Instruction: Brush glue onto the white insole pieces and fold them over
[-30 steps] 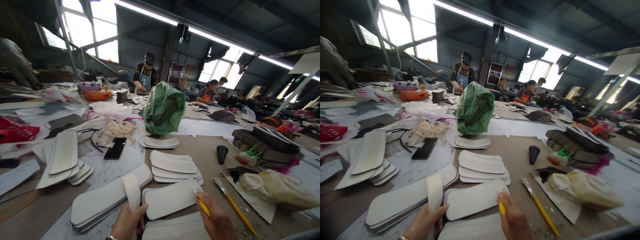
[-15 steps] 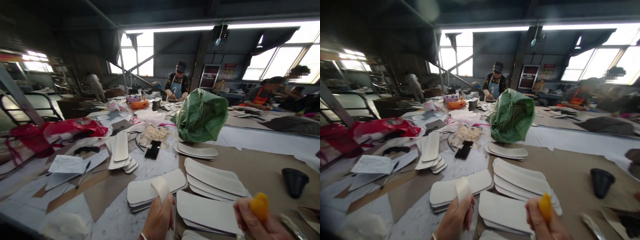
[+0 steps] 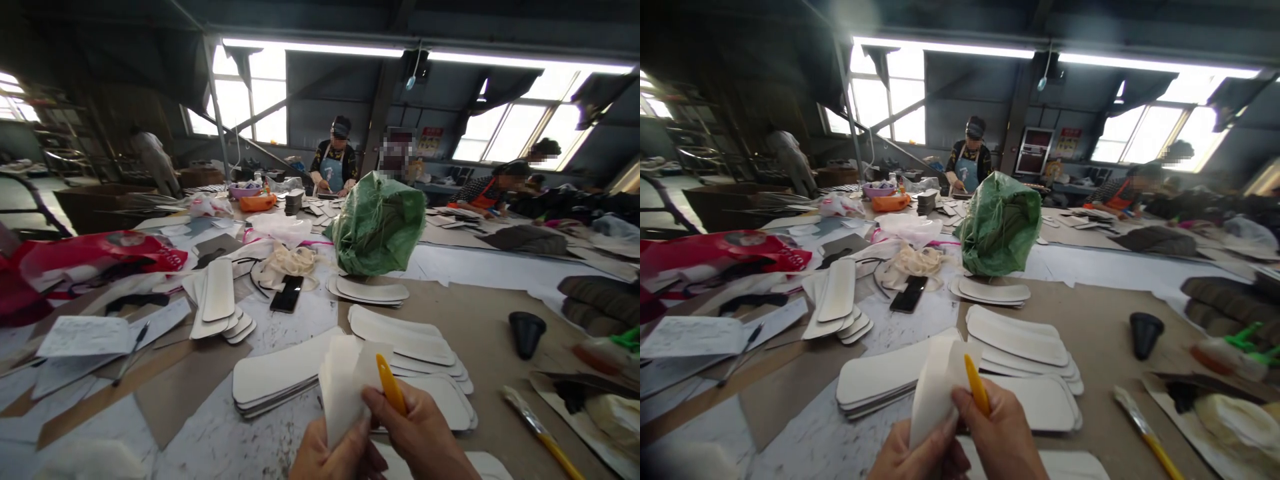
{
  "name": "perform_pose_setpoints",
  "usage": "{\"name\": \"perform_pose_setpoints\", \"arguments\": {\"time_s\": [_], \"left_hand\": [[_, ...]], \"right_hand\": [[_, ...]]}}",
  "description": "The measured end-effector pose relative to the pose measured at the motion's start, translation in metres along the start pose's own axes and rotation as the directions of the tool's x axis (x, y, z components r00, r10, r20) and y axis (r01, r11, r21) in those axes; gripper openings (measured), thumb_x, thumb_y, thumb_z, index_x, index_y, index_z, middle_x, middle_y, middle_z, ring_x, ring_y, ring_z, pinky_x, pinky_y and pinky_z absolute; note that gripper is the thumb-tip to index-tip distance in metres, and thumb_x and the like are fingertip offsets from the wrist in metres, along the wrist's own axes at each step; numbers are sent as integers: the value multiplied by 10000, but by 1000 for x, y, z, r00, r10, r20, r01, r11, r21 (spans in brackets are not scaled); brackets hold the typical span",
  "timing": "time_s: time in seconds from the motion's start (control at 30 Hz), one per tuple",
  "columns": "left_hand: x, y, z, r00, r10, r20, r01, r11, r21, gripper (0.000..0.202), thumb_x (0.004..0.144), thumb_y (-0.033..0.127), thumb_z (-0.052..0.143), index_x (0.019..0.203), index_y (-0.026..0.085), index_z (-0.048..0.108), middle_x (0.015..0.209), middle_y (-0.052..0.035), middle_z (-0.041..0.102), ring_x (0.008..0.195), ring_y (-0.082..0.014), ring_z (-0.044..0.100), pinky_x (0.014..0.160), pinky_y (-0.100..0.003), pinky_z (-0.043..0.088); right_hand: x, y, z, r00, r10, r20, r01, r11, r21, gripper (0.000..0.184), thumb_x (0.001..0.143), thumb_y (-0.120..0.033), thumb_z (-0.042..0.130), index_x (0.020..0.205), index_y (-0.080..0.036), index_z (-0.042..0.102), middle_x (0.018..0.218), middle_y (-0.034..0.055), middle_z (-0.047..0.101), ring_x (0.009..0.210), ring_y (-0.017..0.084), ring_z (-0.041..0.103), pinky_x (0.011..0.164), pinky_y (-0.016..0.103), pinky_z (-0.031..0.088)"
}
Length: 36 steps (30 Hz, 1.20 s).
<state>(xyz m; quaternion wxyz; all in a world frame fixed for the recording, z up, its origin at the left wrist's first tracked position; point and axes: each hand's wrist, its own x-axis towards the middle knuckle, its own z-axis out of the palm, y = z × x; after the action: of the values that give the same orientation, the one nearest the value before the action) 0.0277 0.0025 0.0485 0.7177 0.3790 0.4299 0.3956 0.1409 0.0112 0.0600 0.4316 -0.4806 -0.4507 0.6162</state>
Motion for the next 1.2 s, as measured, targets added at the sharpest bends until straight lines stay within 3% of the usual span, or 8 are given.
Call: {"name": "perform_pose_setpoints", "arguments": {"time_s": [0.2, 0.27, 0.47, 0.57, 0.67, 0.77, 0.97, 1.2], "left_hand": [[8, -5, -4, 1000, -5, -10, 4, 996, -90, 467, 523, 514, 693, 626, 62, 639, 568, -101, 626, 512, -163, 568, 503, -257, 433], [10, -9, -5, 999, -12, 41, 16, 995, -98, 463, 537, 510, 686, 614, 57, 636, 556, -102, 617, 513, -168, 568, 504, -263, 431], [13, -6, -10, 992, 20, 127, -20, 1000, -1, 399, 623, 466, 630, 616, 67, 625, 532, -79, 598, 476, -124, 517, 504, -240, 396], [20, -3, -23, 1000, 31, -4, -31, 995, 96, 350, 662, 438, 583, 636, 89, 588, 453, -25, 543, 436, -109, 477, 478, -230, 382], [33, -11, -38, 980, 37, -195, -1, 983, 182, 306, 666, 422, 554, 716, 121, 533, 400, 47, 459, 397, -86, 423, 434, -202, 333], [47, -24, -45, 970, -13, -243, 66, 975, 212, 318, 654, 438, 532, 748, 138, 490, 371, 69, 428, 357, -80, 386, 386, -188, 287], [63, -34, -43, 973, -75, -219, 131, 958, 255, 267, 651, 396, 496, 723, 139, 484, 344, 58, 437, 337, -86, 389, 367, -190, 279], [69, -29, -43, 968, -137, -211, 195, 939, 284, 140, 657, 273, 463, 685, 142, 503, 372, 44, 463, 342, -76, 381, 361, -185, 271]], "right_hand": [[-2, -12, -4, 920, -112, -376, 48, 983, -176, 389, 623, -561, 569, 585, -189, 460, 440, -53, 444, 411, 103, 437, 411, 222, 381], [-4, -16, -2, 905, -100, -414, 36, 987, -158, 378, 625, -552, 574, 604, -184, 488, 465, -48, 453, 420, 102, 435, 423, 223, 386], [-8, -37, -10, 940, -42, -338, 57, 998, 34, 332, 672, -481, 576, 622, -167, 481, 527, -30, 468, 459, 90, 429, 415, 193, 357], [-7, -54, -46, 951, -49, -305, 3, 988, -151, 321, 699, -473, 561, 620, -173, 478, 489, -60, 390, 430, 64, 325, 390, 167, 291], [-1, -57, -87, 973, 128, -190, -195, 897, -396, 327, 679, -493, 569, 670, -170, 516, 499, -57, 404, 433, 70, 319, 394, 180, 283], [11, -43, -109, 961, 276, -8, -231, 790, -568, 336, 686, -478, 552, 618, -151, 519, 518, -45, 419, 469, 70, 314, 424, 183, 281], [47, -18, -95, 871, 449, 199, -152, 632, -760, 337, 696, -459, 509, 613, -133, 536, 526, -49, 387, 486, 65, 301, 431, 179, 241], [88, -7, -81, 789, 581, 200, -126, 472, -873, 258, 604, -400, 575, 665, -150, 597, 532, -54, 424, 493, 80, 355, 444, 195, 263]]}}
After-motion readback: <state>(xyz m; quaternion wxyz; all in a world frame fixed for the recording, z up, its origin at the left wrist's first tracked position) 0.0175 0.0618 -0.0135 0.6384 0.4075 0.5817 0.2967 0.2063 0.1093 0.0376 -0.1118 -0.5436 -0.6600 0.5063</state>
